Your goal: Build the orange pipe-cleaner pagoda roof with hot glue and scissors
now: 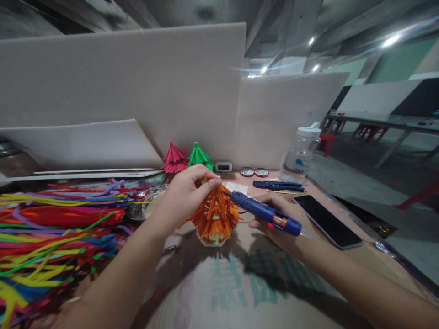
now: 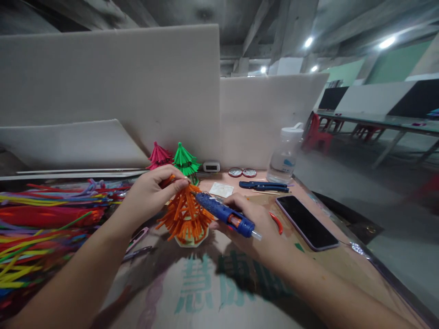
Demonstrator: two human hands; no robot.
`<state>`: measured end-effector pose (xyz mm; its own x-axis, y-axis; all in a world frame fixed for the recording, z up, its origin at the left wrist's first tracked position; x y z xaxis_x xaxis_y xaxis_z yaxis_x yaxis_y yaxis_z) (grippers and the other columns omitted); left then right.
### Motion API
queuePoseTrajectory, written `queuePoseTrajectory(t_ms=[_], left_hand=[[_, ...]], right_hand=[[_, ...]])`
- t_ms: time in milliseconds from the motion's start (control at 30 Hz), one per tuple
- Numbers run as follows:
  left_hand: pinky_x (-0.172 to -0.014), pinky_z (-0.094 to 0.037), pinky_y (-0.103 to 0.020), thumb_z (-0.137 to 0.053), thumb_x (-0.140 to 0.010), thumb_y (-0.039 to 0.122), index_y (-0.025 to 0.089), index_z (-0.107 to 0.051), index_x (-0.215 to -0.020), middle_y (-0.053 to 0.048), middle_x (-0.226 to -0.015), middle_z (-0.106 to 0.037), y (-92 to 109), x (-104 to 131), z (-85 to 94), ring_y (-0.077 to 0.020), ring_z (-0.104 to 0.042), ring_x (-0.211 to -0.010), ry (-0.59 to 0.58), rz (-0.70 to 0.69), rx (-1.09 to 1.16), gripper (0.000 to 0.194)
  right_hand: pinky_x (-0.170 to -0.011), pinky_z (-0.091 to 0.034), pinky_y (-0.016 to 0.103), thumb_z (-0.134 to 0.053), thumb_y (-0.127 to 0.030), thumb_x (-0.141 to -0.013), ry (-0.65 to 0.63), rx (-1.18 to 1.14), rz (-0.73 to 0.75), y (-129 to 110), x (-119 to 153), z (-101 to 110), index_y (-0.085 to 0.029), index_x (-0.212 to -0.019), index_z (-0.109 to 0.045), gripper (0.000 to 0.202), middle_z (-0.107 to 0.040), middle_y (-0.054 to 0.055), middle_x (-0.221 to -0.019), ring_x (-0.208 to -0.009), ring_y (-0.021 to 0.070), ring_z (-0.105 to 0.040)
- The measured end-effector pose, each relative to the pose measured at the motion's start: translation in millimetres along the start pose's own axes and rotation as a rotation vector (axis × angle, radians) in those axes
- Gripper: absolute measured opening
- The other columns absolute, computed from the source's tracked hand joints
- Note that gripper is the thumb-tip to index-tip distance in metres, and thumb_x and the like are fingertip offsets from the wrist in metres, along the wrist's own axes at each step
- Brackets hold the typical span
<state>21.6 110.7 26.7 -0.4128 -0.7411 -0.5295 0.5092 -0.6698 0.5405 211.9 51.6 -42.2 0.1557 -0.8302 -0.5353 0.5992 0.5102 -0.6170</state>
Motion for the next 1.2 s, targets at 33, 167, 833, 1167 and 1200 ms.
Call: queuePoseTrajectory(t_ms=[33, 167, 833, 1167, 1200], left_hand=[[-0.072, -0.043, -0.025, -0.062, -0.091, 0.032, 0.018, -0.069, -0.081, 0.0, -0.085, -0.066, 0.8, 0.0, -0.2, -0.0141, -0.06, -0.079, 0.001, -0.002, 0.002, 0.019], [-0.072, -0.043, -0.025, -0.062, -0.091, 0.03, 0.018, -0.069, -0.081, -0.001, -0.084, -0.066, 2.2, 0.3, -0.9, -0.014, -0.06, -0.078, 0.003, -0.005, 0.003, 0.018], [-0.072, -0.044, -0.026, -0.061, -0.091, 0.029, 0.018, -0.069, -0.08, -0.001, -0.085, -0.066, 2.8, -0.3, -1.1, -0.0142, -0.06, -0.078, 0.017, -0.019, 0.011, 0.018], [-0.073, -0.045, -0.027, -0.061, -0.091, 0.031, 0.018, -0.07, -0.082, -0.003, -0.087, -0.067, 3.9, 0.6, -1.1, -0.0156, -0.06, -0.08, 0.009, -0.032, -0.001, 0.018], [-0.072, -0.045, -0.027, -0.061, -0.092, 0.031, 0.018, -0.07, -0.082, -0.003, -0.087, -0.067, 3.2, 0.4, -1.1, -0.0155, -0.06, -0.079, 0.008, -0.03, -0.006, 0.018]], right_hand=[[-0.059, -0.043, 0.023, -0.074, -0.045, -0.082, 0.003, 0.0, 0.002, -0.3, -0.1, 0.2, -0.024, -0.095, -0.06, 0.028, -0.068, -0.003, -0.078, -0.065, 0.0142, -0.061], [-0.057, -0.042, 0.025, -0.071, -0.048, -0.083, -0.006, -0.002, -0.022, 2.2, 0.9, -2.0, -0.025, -0.096, -0.059, 0.029, -0.069, -0.001, -0.079, -0.065, 0.0155, -0.061], [-0.061, -0.047, 0.027, -0.074, -0.049, -0.081, 0.027, 0.0, -0.007, 3.2, 1.7, -2.3, -0.027, -0.103, -0.06, 0.035, -0.074, 0.001, -0.088, -0.074, 0.0198, -0.069], [-0.059, -0.046, 0.026, -0.074, -0.049, -0.08, 0.037, -0.001, 0.014, -2.3, 0.7, 2.3, -0.025, -0.101, -0.062, 0.034, -0.073, 0.001, -0.082, -0.068, 0.0182, -0.067], [-0.059, -0.046, 0.026, -0.074, -0.049, -0.08, 0.026, -0.004, 0.012, -2.3, 0.8, 1.7, -0.025, -0.102, -0.062, 0.034, -0.073, 0.001, -0.083, -0.069, 0.0183, -0.067]])
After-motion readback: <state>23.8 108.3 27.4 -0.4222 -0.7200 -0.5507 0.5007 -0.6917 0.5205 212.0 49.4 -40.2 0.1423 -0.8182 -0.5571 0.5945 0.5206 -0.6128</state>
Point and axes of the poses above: each hand's wrist, its own x-axis away from the middle knuckle, its own z-axis out of the back of the hand, y = z × x, the point moved 8 cm from there along -x, towards the middle knuckle
